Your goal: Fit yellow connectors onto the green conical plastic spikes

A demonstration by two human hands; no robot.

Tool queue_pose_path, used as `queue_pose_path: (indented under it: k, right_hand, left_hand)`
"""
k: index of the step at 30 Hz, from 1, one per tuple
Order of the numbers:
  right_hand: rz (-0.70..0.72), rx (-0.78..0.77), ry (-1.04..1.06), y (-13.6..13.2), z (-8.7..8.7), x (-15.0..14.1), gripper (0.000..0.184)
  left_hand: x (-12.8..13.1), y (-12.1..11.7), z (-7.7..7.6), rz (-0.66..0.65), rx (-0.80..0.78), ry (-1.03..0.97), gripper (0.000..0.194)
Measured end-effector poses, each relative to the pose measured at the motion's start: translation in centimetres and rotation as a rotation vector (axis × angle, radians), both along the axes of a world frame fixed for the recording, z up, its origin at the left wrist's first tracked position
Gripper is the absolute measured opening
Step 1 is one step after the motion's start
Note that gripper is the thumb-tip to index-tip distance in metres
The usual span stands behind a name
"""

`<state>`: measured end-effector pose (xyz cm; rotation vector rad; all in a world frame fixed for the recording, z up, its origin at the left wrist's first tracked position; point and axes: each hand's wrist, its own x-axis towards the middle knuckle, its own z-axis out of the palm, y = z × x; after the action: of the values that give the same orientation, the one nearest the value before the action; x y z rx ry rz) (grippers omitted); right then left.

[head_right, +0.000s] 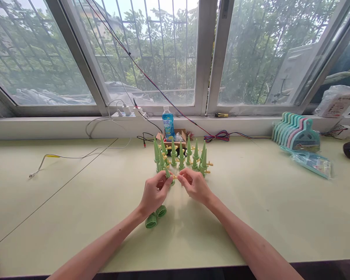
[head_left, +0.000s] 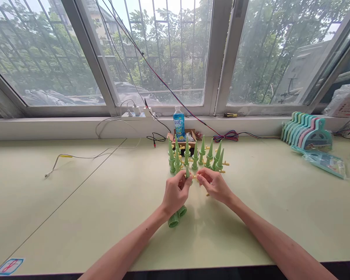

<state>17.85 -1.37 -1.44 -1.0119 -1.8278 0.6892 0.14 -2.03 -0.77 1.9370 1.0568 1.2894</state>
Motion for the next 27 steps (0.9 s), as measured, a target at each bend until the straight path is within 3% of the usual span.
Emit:
queue_pose_path:
  k: [6,17,20,23,27]
  right_hand:
    - [0.049,0.006,0.023,-0.04,0.07,0.02,0.021]
    - [-0.035,-0.002,-0.039,0.38,-0.26,-0.17,0.05]
    - [-0.044,-0.022,-0.022,0.23,-0.09,-0.13,0.043]
    - [0.014,-0.038,0.013,-0.05,0.21,-0.06,0.024]
    - [0.051,-0.022,0.009,-0.23,0.32,-0.09,0.021]
  left_hand:
    - [0.03,0.04,-0.03,-0.013,-0.016,0.009,0.018]
    - [0.08,-0.08,-0.1,-0.049,-0.001,0.05,0.018]
    - [0.12,-0.06,-0.06,-0.032,-0.003,0.037,0.018]
    - [0.1,-0.05,-0.01,-0.013,-0.001,0.021,0.018]
    - [0.07,-0.06,-0.06,-0.014,-0.004,0.02,0.018]
